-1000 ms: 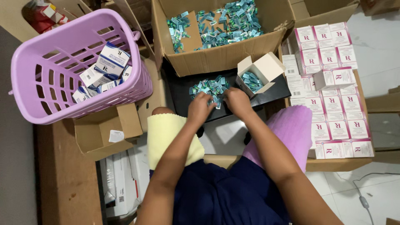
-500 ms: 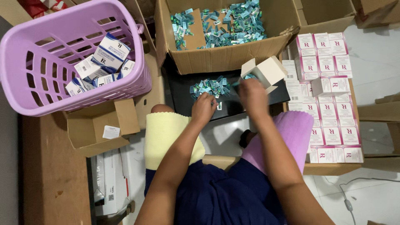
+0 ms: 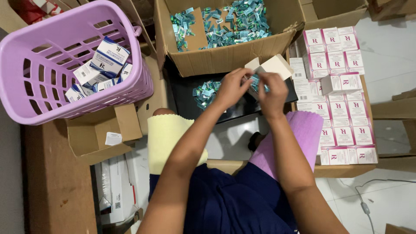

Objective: The person sits on the floor and repeatedly picks small blue-wrapped items from a large cardboard box, placing them into a small white box. The person closes the small box and sets it aside, then repeats the process with another small box.

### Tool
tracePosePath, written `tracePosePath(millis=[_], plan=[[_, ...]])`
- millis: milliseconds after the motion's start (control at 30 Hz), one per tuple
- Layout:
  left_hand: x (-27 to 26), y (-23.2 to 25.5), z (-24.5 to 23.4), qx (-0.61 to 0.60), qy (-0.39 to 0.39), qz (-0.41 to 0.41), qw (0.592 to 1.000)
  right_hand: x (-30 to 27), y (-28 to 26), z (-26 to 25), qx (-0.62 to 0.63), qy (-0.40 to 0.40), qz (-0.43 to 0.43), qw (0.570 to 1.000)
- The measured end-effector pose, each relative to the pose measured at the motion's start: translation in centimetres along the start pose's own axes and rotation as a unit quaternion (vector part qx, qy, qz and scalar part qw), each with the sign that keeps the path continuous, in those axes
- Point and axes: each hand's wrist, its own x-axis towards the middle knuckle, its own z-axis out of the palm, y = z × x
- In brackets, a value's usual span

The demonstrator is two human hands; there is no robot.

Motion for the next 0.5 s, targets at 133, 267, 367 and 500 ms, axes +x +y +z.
tracePosePath(millis=[133,267,367,500], plan=[[-3.7,-2.4,-3.8,0.116,-0.046,-0.037,0.992,-2.2,0.4,3.3,0.026,-0.147,-0.055,0.987],[-8.0,-4.8,-5.6,0.261,-0.056,0.000,0.964,-5.3,0.5,7.7,-0.050,-0.326,0.020,0.944],[-9.1,-6.0,-5.0,0.325,-0.092,-0.038,0.941,-7.3,0.5,9.8,-0.070,-0.343,0.050,0.935],[-9.4,-6.9,-4.3,0.360,-0.089,-0.020,0.928,-7.3,0.4,10.3,-0.079,-0.328,0.038,0.941]])
